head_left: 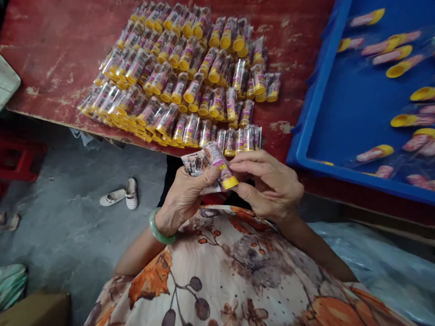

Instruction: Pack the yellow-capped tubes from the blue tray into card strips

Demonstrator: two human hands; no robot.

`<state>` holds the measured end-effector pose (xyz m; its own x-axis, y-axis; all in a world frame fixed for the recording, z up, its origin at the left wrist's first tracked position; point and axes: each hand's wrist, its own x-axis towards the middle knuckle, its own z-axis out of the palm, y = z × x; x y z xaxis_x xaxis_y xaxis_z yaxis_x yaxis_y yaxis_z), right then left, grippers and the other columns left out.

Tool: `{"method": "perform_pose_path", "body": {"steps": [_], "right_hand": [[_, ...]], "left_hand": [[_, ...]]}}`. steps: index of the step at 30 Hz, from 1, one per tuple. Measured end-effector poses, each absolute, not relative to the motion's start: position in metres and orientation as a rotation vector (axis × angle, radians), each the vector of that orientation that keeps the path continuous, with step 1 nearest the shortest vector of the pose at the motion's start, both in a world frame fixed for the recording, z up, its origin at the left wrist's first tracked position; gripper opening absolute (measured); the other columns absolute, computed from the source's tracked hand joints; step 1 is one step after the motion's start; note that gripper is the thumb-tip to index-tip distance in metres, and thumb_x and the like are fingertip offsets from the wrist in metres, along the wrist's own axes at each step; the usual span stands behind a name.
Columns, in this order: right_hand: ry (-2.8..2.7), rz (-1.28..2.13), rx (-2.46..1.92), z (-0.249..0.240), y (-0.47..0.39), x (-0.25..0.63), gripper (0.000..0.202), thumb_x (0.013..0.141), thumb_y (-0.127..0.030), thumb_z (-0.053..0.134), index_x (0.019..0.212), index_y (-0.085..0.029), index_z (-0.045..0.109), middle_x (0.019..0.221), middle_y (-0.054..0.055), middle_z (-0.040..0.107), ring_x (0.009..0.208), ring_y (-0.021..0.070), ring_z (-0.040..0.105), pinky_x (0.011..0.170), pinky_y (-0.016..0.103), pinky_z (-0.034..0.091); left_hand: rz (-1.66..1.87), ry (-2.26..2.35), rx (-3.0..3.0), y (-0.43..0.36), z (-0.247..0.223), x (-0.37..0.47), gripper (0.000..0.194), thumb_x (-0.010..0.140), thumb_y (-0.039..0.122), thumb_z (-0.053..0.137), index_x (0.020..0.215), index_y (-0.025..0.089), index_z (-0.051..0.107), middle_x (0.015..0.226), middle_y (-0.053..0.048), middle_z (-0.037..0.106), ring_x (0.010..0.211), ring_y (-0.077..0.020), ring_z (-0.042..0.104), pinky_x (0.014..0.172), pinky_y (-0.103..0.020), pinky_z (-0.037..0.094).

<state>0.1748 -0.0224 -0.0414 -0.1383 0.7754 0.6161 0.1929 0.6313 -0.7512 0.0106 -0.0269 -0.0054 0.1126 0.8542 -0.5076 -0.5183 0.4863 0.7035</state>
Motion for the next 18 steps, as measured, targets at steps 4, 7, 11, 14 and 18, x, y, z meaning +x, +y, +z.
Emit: {"method": "perform_pose_path", "body": {"steps": [4, 7, 11, 14, 18], "right_hand": [[-1.647, 0.400, -0.841, -0.037, -0.029, 0.169, 0.026, 0.085, -0.013, 0.063, 0.108, -0.024, 0.068, 0.098, 0.005, 0.072, 0.087, 0.0186, 0.070, 0.071, 0.033, 0.060], [-1.637, 0.316, -0.835, -0.035, -0.033, 0.166, 0.027, 0.084, -0.008, 0.063, 0.106, -0.023, 0.069, 0.098, 0.005, 0.072, 0.085, 0.0171, 0.070, 0.069, 0.030, 0.060], [-1.617, 0.308, -0.819, -0.033, -0.037, 0.166, 0.028, 0.082, -0.003, 0.064, 0.103, -0.021, 0.070, 0.098, 0.006, 0.072, 0.082, 0.0157, 0.070, 0.065, 0.027, 0.058], [-1.595, 0.310, -0.827, -0.033, -0.039, 0.165, 0.026, 0.083, -0.003, 0.064, 0.099, -0.022, 0.071, 0.097, 0.005, 0.072, 0.079, 0.0154, 0.069, 0.062, 0.026, 0.058], [-1.591, 0.275, -0.841, -0.033, -0.041, 0.165, 0.027, 0.080, 0.000, 0.066, 0.096, -0.021, 0.071, 0.095, 0.004, 0.072, 0.076, 0.0139, 0.069, 0.063, 0.025, 0.056]], "left_hand": [[1.019, 1.023, 0.413, -0.029, -0.005, 0.014, 0.040, 0.054, 0.034, 0.094, 0.084, 0.017, 0.075, 0.079, -0.003, 0.074, 0.071, -0.0173, 0.069, 0.074, -0.031, 0.056], [1.019, 0.995, 0.419, -0.032, -0.004, 0.016, 0.037, 0.057, 0.031, 0.093, 0.086, 0.017, 0.075, 0.081, -0.002, 0.074, 0.071, -0.0161, 0.068, 0.073, -0.031, 0.056], [1.010, 0.974, 0.446, -0.035, -0.005, 0.017, 0.033, 0.061, 0.031, 0.091, 0.085, 0.017, 0.076, 0.083, -0.002, 0.074, 0.072, -0.0152, 0.068, 0.074, -0.031, 0.058], [0.993, 0.996, 0.467, -0.036, -0.005, 0.017, 0.035, 0.060, 0.033, 0.092, 0.087, 0.017, 0.076, 0.086, -0.004, 0.075, 0.075, -0.0174, 0.069, 0.075, -0.033, 0.058], [1.009, 0.983, 0.493, -0.038, -0.005, 0.019, 0.031, 0.063, 0.030, 0.090, 0.088, 0.016, 0.077, 0.087, -0.004, 0.076, 0.076, -0.0164, 0.069, 0.074, -0.030, 0.058]]}}
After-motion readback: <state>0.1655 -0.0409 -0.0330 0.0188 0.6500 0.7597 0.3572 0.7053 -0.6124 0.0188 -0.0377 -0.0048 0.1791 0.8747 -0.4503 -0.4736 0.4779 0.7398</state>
